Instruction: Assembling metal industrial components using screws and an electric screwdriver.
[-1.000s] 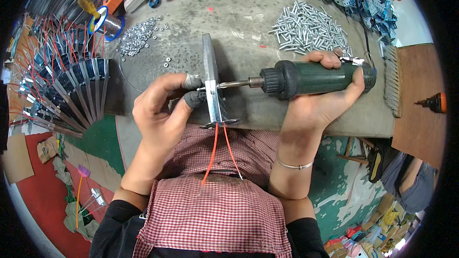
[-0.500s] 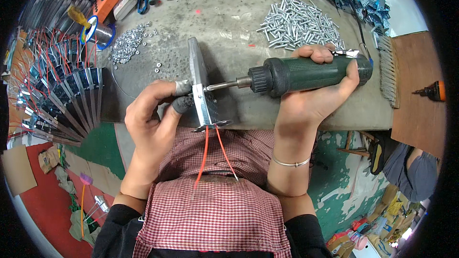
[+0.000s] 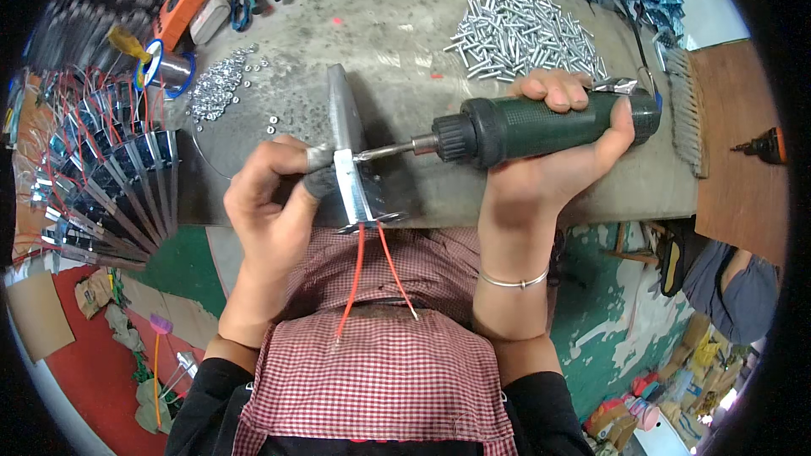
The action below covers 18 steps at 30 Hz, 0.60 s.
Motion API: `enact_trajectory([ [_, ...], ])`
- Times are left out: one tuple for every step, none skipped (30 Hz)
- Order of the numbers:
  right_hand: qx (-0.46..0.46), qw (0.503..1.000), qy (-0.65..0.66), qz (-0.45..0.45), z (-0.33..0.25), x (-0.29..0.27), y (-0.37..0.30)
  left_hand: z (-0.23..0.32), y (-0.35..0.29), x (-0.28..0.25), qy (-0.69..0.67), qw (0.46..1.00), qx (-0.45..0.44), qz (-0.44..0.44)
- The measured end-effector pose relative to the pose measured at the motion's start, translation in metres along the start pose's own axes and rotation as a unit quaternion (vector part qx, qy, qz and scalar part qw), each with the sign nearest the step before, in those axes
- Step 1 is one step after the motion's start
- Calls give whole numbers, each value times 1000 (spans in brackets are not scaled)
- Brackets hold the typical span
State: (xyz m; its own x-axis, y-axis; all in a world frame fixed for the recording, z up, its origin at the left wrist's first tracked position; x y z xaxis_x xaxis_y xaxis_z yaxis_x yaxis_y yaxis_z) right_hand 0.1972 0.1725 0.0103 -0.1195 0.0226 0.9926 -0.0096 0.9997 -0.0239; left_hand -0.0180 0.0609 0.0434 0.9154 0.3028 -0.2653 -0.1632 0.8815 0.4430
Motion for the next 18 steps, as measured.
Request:
enact_trajectory([
  [2,1000,-22,10,-1,-5,2,0,0,-1,5,1000,-7,5],
  [4,999,-43,18,-2,-7,4,4,0,-1,24,1000,0,-4],
  [16,999,-30,29,-3,-8,2,10,1,0,56,997,-7,-54],
  [4,998,-44,42,-3,-10,1,16,3,-5,98,993,13,-68],
  [-14,997,-60,54,-8,-10,0,22,5,-6,136,987,34,-84],
  [-13,997,-57,48,-11,-9,2,29,9,-7,172,980,48,-83],
  [-15,996,-81,17,-13,-7,3,36,10,-5,221,966,111,-80],
  [-10,995,-93,20,-15,-4,3,36,13,5,244,953,130,-123],
  [-6,994,-105,23,-19,1,4,34,15,12,266,938,148,-167],
  [6,993,-114,15,-25,4,7,26,17,12,215,949,142,-180],
  [19,993,-117,15,-32,9,11,26,20,4,223,949,143,-171],
  [29,985,-170,19,-42,16,14,29,21,-6,211,949,158,-175],
  [39,973,-224,25,-53,23,17,31,18,-16,198,948,173,-179],
  [24,953,-301,-2,-81,34,20,35,19,-28,103,976,133,-136],
  [28,929,-369,-27,-98,35,25,37,9,-50,52,990,109,-79],
  [15,902,-429,39,-121,30,28,25,-8,-63,-137,990,33,12],
  [8,868,-487,101,-142,22,32,6,-27,-74,-317,941,-42,110],
  [2,808,-583,90,-168,20,40,2,-27,-77,-392,909,-132,53],
])
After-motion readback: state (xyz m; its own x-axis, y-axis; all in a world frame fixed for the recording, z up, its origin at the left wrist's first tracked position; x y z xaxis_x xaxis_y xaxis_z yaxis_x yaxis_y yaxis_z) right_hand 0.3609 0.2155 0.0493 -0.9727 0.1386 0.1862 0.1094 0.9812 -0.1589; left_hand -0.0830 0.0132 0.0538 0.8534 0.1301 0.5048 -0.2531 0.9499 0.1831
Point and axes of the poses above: each hand's wrist, its own y-axis towards the middle knuckle, its own x-axis out of the palm, z = x × y, the point moved 7 cm from there along y, towards the middle knuckle, and after that the axes turned 2 degrees about x, right-handed, at the moved point
